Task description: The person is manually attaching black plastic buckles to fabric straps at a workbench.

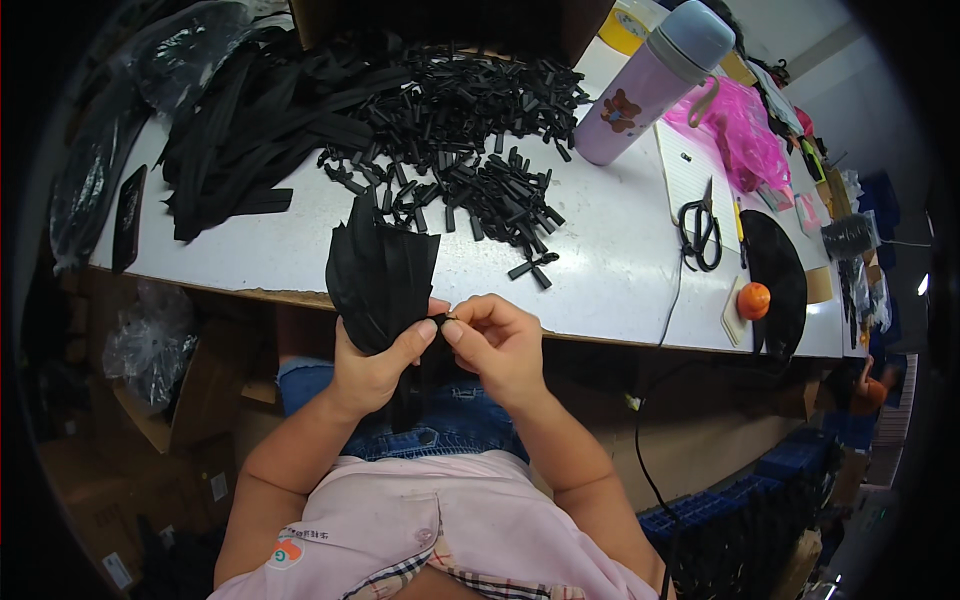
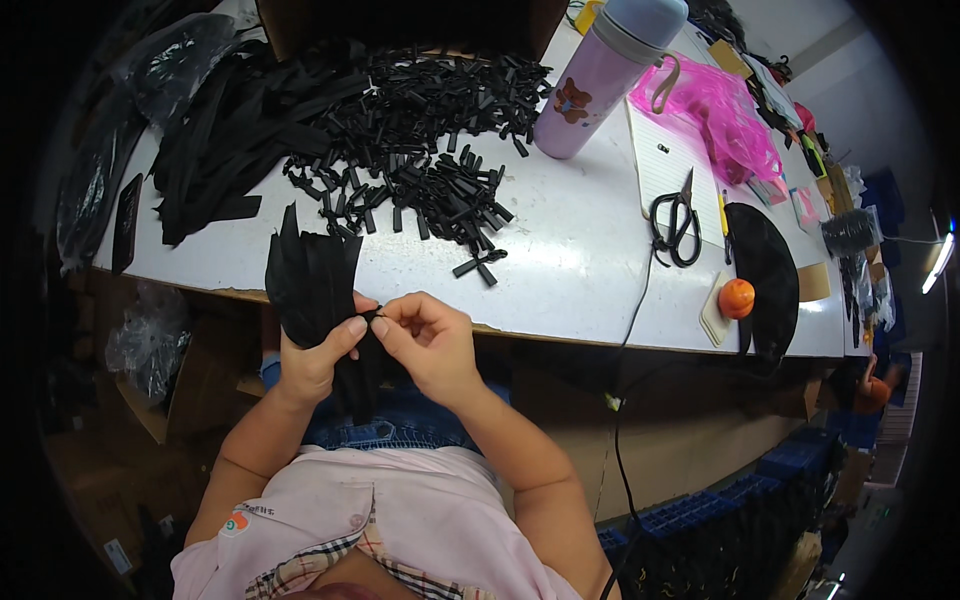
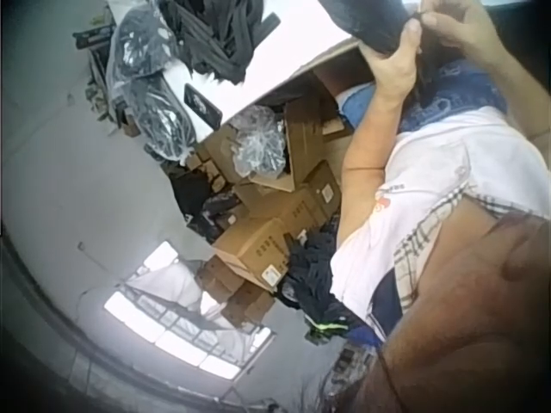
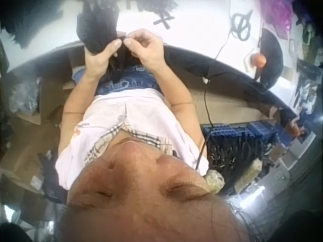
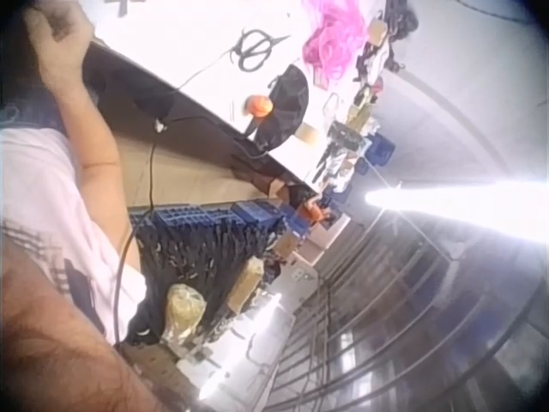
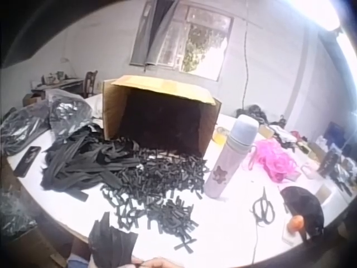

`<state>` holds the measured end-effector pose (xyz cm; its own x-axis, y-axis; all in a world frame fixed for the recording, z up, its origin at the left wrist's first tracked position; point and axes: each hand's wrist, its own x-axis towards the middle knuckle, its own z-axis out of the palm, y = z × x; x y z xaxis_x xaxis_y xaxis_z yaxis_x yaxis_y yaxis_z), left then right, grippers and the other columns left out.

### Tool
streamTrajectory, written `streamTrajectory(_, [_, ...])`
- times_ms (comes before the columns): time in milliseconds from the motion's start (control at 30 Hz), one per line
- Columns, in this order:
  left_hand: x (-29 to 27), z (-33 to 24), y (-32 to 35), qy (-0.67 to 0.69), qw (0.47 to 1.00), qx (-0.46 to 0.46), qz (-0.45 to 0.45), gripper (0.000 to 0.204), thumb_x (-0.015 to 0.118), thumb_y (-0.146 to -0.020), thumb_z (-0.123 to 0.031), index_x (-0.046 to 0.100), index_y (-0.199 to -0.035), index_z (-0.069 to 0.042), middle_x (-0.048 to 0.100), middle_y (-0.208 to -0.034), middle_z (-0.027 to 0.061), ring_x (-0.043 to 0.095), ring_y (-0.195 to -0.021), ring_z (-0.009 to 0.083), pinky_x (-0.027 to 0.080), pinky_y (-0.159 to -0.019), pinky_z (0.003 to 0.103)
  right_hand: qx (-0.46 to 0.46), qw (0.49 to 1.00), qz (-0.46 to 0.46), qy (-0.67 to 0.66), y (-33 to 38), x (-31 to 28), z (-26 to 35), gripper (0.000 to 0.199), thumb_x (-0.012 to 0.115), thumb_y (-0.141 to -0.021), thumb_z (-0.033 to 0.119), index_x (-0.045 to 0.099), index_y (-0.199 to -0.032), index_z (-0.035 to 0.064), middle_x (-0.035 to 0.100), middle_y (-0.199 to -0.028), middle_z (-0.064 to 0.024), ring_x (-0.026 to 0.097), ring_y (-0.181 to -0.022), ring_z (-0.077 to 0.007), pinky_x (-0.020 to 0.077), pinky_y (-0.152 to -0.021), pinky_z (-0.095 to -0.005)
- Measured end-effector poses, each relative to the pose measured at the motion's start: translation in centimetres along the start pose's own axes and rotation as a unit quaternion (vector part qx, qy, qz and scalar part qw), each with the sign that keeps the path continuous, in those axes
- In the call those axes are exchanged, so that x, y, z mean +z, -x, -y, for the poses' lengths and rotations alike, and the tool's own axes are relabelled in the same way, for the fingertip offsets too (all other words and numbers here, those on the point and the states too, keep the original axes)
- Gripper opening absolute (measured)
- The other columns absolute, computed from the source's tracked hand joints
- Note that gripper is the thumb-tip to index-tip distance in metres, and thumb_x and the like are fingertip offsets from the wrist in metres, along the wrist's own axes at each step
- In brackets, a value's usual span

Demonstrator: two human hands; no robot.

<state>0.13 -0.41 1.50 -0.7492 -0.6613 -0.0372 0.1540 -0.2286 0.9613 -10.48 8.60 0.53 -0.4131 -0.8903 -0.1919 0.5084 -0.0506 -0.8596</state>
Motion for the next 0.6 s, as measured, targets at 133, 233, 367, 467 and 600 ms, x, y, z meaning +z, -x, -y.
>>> streamTrajectory(133, [0.3,0.1,0.3,-0.006,1.000,0.020,-0.019,0.017,0.056,-0.076,-0.005,0.058,-0.092,0.000,0.057,-0.074,0.0011,0.047,-0.055,0.0034,0.038,-0.049,0.016,-0.173,0.977,-0.017,0.127,0.3,-0.3,-1.2,0.007,0.054,-0.079,0.006,0.051,-0.080,0.0006,0.047,-0.066,0.0031,0.039,-0.053,-0.0003,0.0301,-0.046,-0.0138])
streamTrajectory(233, [-0.2,0.1,0.4,-0.035,0.999,0.021,-0.004,0.017,0.056,-0.076,-0.004,0.058,-0.093,0.000,0.058,-0.077,0.0022,0.051,-0.061,0.0058,0.042,-0.055,0.018,-0.158,0.972,0.026,0.173,0.4,-0.6,-1.1,0.006,0.053,-0.080,0.006,0.051,-0.083,0.0008,0.047,-0.069,0.0027,0.038,-0.056,-0.0007,0.0307,-0.049,-0.0144])
streamTrajectory(367, [-0.4,0.0,0.4,-0.043,0.998,0.040,0.003,0.018,0.057,-0.075,-0.002,0.058,-0.094,0.000,0.059,-0.081,0.0036,0.054,-0.071,0.0090,0.045,-0.064,0.021,-0.105,0.991,0.047,0.064,0.5,-0.6,-0.8,0.008,0.052,-0.081,0.008,0.051,-0.084,0.0002,0.048,-0.069,0.0026,0.039,-0.059,-0.0019,0.0317,-0.052,-0.0151])
streamTrajectory(467, [-0.6,0.1,0.5,-0.077,0.996,0.033,0.024,0.020,0.059,-0.074,-0.002,0.057,-0.094,0.000,0.059,-0.086,0.0051,0.055,-0.079,0.0110,0.044,-0.072,0.023,-0.087,0.995,0.047,0.026,0.6,-0.5,-1.0,0.010,0.052,-0.082,0.010,0.051,-0.085,0.0000,0.047,-0.067,0.0011,0.038,-0.055,-0.0022,0.0304,-0.048,-0.0152])
streamTrajectory(600, [-0.8,0.3,0.3,-0.079,0.994,0.048,0.051,0.020,0.060,-0.073,-0.002,0.057,-0.093,0.000,0.059,-0.088,0.0056,0.054,-0.079,0.0098,0.044,-0.071,0.022,-0.107,0.993,0.040,0.035,0.7,-0.5,-1.5,0.011,0.052,-0.082,0.010,0.051,-0.085,-0.0002,0.047,-0.066,-0.0011,0.038,-0.051,-0.0028,0.0294,-0.044,-0.0152])
